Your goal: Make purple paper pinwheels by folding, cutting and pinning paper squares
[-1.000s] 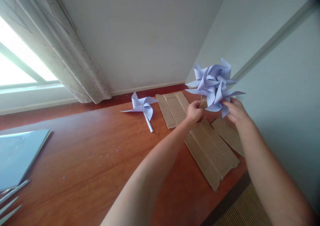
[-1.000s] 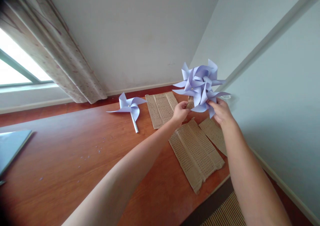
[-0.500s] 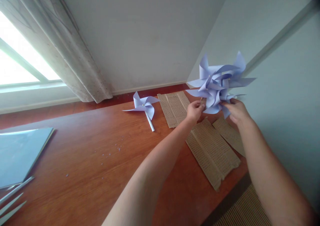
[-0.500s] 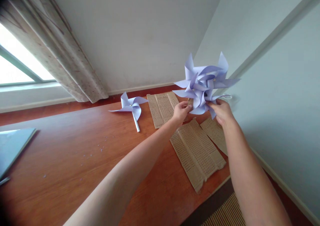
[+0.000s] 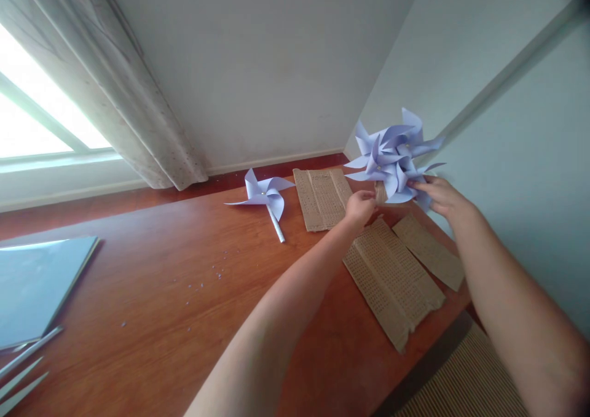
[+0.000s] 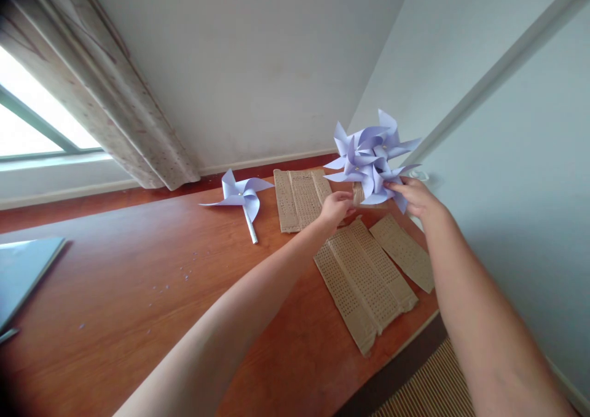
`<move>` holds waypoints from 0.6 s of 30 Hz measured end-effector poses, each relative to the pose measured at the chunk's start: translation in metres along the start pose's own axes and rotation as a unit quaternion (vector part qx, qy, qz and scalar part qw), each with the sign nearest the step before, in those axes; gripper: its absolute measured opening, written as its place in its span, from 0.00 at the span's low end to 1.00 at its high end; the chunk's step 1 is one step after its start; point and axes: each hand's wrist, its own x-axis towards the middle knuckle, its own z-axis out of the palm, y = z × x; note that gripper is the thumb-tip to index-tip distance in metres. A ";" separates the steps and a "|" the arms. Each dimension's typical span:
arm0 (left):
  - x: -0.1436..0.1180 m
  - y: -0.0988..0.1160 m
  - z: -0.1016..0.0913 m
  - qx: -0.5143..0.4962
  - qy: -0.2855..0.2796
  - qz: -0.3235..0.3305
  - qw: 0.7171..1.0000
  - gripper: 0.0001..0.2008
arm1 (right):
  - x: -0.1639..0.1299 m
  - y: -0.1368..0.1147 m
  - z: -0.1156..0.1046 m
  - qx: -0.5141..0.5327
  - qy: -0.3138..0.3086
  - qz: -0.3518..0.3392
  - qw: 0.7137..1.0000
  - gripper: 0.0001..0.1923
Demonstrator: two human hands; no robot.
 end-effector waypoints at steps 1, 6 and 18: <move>-0.002 0.000 -0.001 0.020 0.006 0.001 1.000 0.17 | 0.005 0.000 -0.003 -0.010 -0.009 0.020 1.000 0.09; -0.023 0.011 -0.014 0.144 0.018 0.057 0.988 0.12 | 0.031 0.006 -0.018 -0.071 -0.069 0.113 0.989 0.16; -0.079 0.035 -0.103 0.555 0.029 0.209 0.805 0.14 | 0.053 0.008 -0.031 -0.179 -0.096 0.121 0.972 0.07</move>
